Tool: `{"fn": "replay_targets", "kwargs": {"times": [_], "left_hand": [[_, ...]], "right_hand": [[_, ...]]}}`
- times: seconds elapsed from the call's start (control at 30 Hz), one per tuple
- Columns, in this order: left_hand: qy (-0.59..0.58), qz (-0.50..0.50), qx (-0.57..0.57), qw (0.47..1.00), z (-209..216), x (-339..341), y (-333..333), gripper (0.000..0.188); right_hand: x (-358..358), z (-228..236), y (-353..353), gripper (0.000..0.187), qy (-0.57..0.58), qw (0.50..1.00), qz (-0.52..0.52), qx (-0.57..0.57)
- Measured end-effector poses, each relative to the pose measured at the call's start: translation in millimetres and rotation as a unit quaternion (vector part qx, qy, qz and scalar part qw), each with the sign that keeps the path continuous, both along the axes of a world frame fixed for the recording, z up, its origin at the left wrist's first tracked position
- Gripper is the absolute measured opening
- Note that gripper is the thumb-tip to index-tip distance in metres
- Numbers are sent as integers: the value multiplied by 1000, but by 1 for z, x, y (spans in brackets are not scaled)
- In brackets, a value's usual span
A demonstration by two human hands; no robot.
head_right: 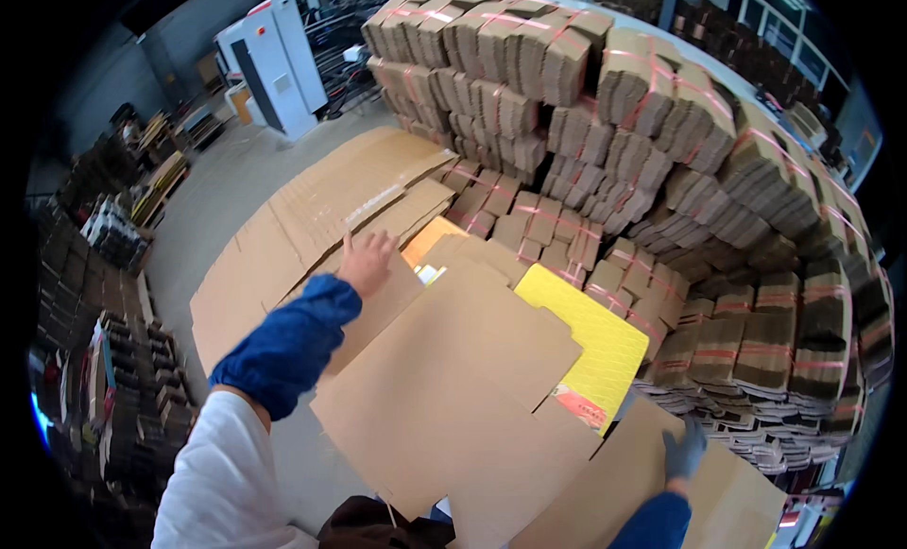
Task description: The person assembles yellow printed cardboard boxes by folding the flat sheets into shape. They repeatedly pick up a sheet, fold the side flaps inward, and then fold the top and bottom flaps to form the box structure. The person stacks the completed boxes on a pile to the side.
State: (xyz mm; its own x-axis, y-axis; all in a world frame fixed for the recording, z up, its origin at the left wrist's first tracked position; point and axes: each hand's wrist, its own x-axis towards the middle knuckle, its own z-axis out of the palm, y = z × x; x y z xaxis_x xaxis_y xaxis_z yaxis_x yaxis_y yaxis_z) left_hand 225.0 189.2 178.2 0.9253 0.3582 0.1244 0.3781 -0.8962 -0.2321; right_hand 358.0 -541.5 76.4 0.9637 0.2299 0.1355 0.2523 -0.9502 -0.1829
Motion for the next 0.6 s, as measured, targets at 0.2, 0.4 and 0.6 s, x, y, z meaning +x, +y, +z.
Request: {"fn": "replay_targets", "kwargs": {"times": [0.2,0.4,0.6], "left_hand": [[-155,271,-232,921,-123,-194,1,77],[-155,508,-289,797,-231,-349,72,71],[-298,539,-662,427,-313,-339,91,50]], "right_hand": [[-198,-40,-182,76,109,879,-440,-148],[-314,-37,-182,96,279,728,-612,-130],[-303,-74,-306,37,150,884,-417,149]]}}
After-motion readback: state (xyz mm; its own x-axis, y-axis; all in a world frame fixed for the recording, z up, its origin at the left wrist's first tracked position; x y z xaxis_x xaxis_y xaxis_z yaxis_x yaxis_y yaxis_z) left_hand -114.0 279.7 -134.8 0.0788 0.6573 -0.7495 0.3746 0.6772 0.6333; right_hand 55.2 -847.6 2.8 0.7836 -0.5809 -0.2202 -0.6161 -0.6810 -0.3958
